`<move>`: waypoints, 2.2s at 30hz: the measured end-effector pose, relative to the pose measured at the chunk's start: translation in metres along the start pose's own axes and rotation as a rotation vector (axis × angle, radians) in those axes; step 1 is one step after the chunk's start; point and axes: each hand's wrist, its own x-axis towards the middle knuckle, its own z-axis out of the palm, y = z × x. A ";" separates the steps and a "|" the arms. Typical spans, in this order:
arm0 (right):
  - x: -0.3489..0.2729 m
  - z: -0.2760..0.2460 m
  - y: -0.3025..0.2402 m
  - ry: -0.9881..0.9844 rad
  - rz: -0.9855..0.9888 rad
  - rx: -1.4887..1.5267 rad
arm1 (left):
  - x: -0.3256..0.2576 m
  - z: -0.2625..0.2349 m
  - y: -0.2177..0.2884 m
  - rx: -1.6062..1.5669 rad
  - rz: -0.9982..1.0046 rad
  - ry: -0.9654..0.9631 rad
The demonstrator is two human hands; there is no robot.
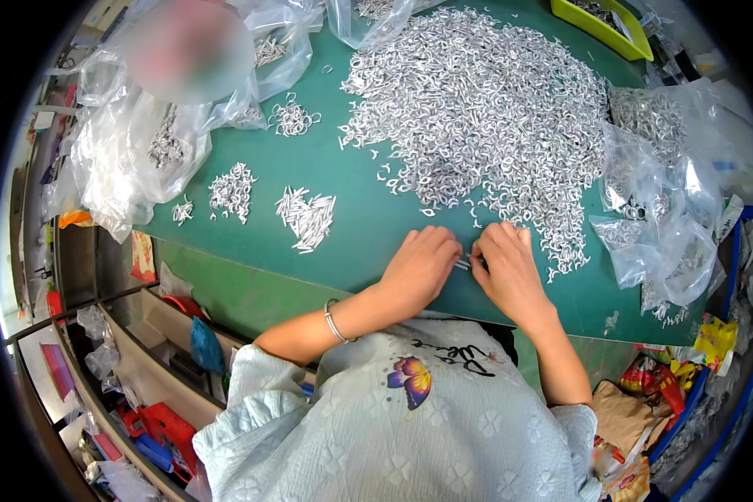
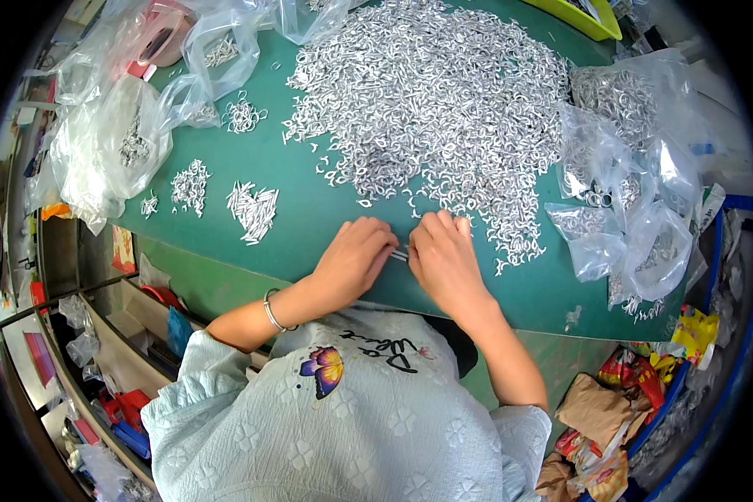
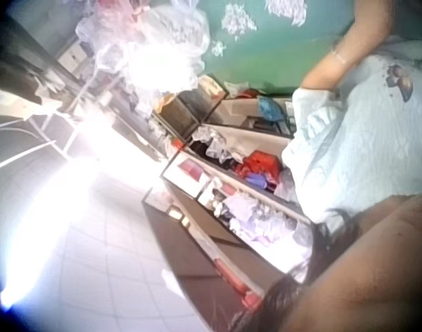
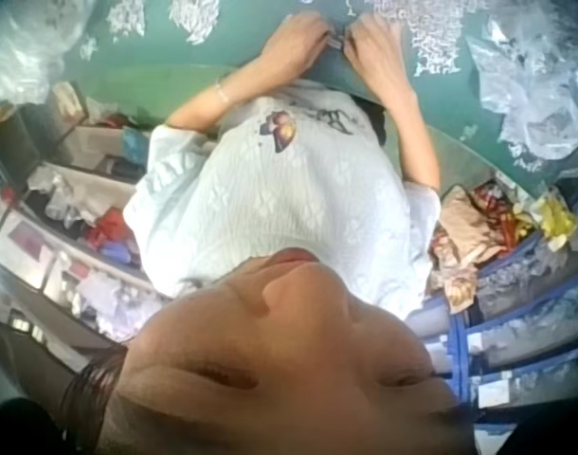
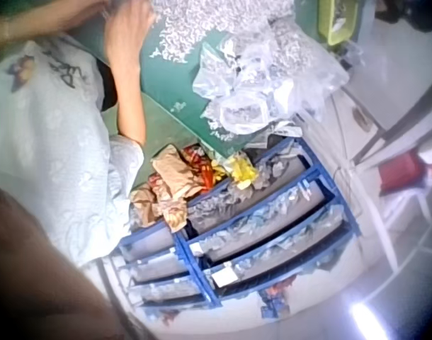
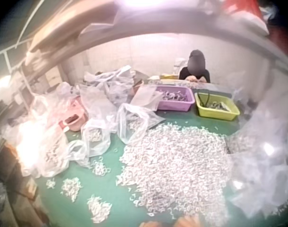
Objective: The person sorts through a large pile of small white metal components by hand, separating them into smaller organized groups on the table surface.
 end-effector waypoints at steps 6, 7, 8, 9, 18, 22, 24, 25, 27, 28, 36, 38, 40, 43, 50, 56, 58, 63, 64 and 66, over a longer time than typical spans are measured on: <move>0.041 -0.020 0.030 0.232 0.127 0.219 | 0.009 0.005 0.006 0.088 0.177 -0.033; 0.051 -0.019 0.036 0.271 0.107 0.185 | 0.009 0.007 0.007 0.121 0.239 -0.096; 0.061 -0.015 0.042 0.313 0.082 0.153 | 0.007 0.009 0.007 0.105 0.250 -0.110; 0.070 -0.012 0.046 0.354 0.056 0.121 | 0.003 0.012 0.005 0.089 0.260 -0.124; 0.077 0.002 0.051 0.240 0.003 -0.211 | 0.055 -0.009 -0.027 0.175 0.049 0.140; 0.043 -0.023 0.055 0.352 0.014 -0.089 | 0.093 -0.014 -0.047 0.283 0.118 0.278; 0.026 -0.036 0.074 0.473 0.220 -0.163 | 0.101 -0.011 -0.046 0.332 0.087 0.246; 0.019 -0.042 0.081 0.456 0.340 -0.210 | 0.103 -0.009 -0.045 0.335 0.072 0.236; 0.001 -0.051 0.091 0.402 0.429 -0.188 | 0.105 -0.005 -0.041 0.292 0.074 0.213; -0.005 -0.055 0.090 0.371 0.468 -0.137 | 0.100 -0.008 -0.033 0.259 0.084 0.206; -0.032 -0.038 0.073 0.334 0.489 -0.304 | 0.021 -0.008 0.012 0.028 0.201 -0.229; -0.034 -0.037 0.068 0.323 0.484 -0.271 | 0.011 -0.005 0.011 0.028 0.181 -0.257; -0.040 -0.039 0.065 0.290 0.494 -0.205 | 0.009 -0.003 0.009 0.000 0.184 -0.271; -0.046 -0.042 0.059 0.343 0.416 -0.023 | 0.031 0.001 0.009 -0.003 0.224 -0.202; -0.060 -0.040 0.047 0.442 0.385 0.056 | 0.128 0.036 0.017 0.289 0.510 -0.103; -0.061 -0.035 0.057 0.524 0.511 0.092 | 0.111 0.026 0.005 0.338 0.382 -0.204; -0.050 -0.031 0.054 0.504 0.436 0.016 | 0.099 0.021 0.001 0.297 0.352 -0.121; -0.037 -0.028 0.052 0.404 0.321 -0.085 | 0.086 0.013 -0.012 0.049 0.215 0.104; -0.039 -0.027 0.057 0.409 0.311 -0.119 | 0.086 0.012 -0.014 -0.010 0.179 0.156; -0.039 -0.027 0.061 0.467 0.327 -0.133 | 0.086 0.009 -0.015 -0.088 0.062 0.215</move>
